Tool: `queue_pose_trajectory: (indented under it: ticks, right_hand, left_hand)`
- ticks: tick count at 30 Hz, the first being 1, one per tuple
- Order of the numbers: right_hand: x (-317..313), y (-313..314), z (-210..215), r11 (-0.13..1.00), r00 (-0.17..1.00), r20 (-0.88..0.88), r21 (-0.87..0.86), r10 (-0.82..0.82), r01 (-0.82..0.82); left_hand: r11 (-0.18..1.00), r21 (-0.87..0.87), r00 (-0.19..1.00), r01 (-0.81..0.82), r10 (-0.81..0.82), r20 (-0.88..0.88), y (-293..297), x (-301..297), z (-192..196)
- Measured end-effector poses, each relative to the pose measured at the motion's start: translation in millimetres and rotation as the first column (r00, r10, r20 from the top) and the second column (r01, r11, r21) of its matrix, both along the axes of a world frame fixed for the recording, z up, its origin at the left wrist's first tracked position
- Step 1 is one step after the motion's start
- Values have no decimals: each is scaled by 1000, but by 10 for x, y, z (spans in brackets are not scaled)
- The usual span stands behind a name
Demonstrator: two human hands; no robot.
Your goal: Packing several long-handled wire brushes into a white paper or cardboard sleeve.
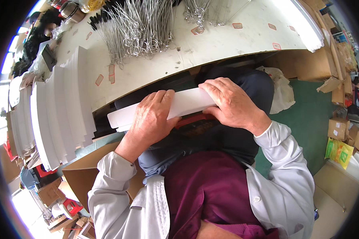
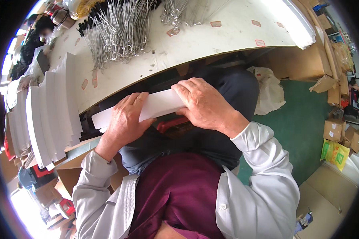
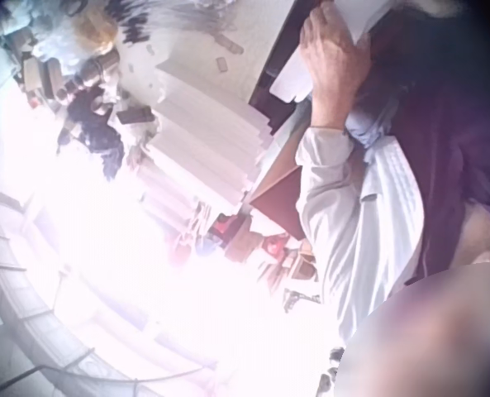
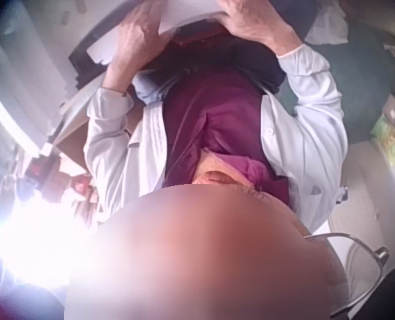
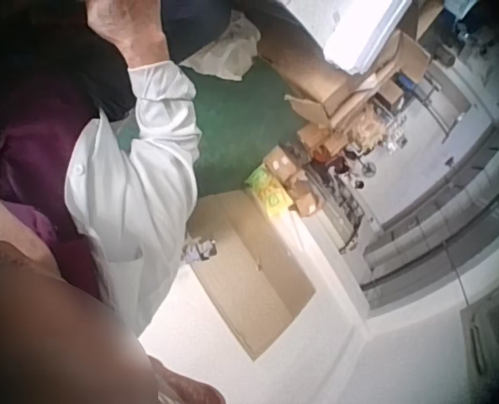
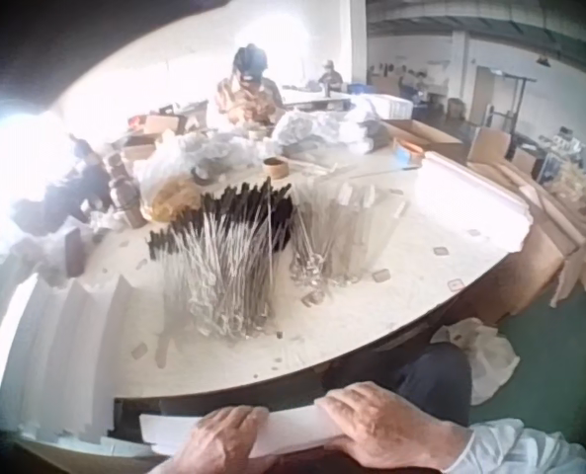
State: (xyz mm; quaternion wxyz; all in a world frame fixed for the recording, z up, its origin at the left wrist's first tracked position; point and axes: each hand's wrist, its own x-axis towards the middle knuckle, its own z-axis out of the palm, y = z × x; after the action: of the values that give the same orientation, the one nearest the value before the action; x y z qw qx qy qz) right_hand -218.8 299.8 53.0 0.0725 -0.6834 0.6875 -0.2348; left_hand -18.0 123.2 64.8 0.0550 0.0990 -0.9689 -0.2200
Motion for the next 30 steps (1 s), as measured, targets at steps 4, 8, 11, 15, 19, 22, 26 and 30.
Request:
queue_pose_trajectory:
  ticks: [4, 8, 11, 15, 19, 22, 26, 30]
  right_hand:
    - [126, -81, 22, 998, 1000, -14, 48, 28, -27]
    - [191, -161, -63, 997, 998, -35, 52, 61, -59]
    - [164, -173, -42, 996, 993, -77, 38, 84, -81]
    - [18, -193, 58, 997, 993, -104, 52, 63, -58]
    - [-86, -281, 126, 998, 987, -148, 13, 57, -56]
    - [-239, -429, 206, 996, 978, -195, -49, 69, -80]
    - [-444, -651, 159, 992, 973, -224, -98, 52, -75]
    - [-611, -828, -40, 990, 980, -198, -131, 30, -56]
  left_hand:
    - [1000, 14, 1000, 4, -4, 0, 36, -5, -39]
    - [999, 34, 1000, 8, -8, -19, 79, -68, -70]
    - [1000, 14, 998, 17, -16, -68, 81, -42, -23]
    - [996, -91, 999, -24, 21, -37, -150, 135, 107]
    - [989, -136, 998, -52, 45, -51, -270, 112, 135]
    - [983, -169, 993, -71, 54, -103, -372, 22, 187]
    - [975, -195, 987, -101, 73, -146, -549, -152, 178]
    - [971, -189, 977, -145, 111, -181, -649, -310, 40]
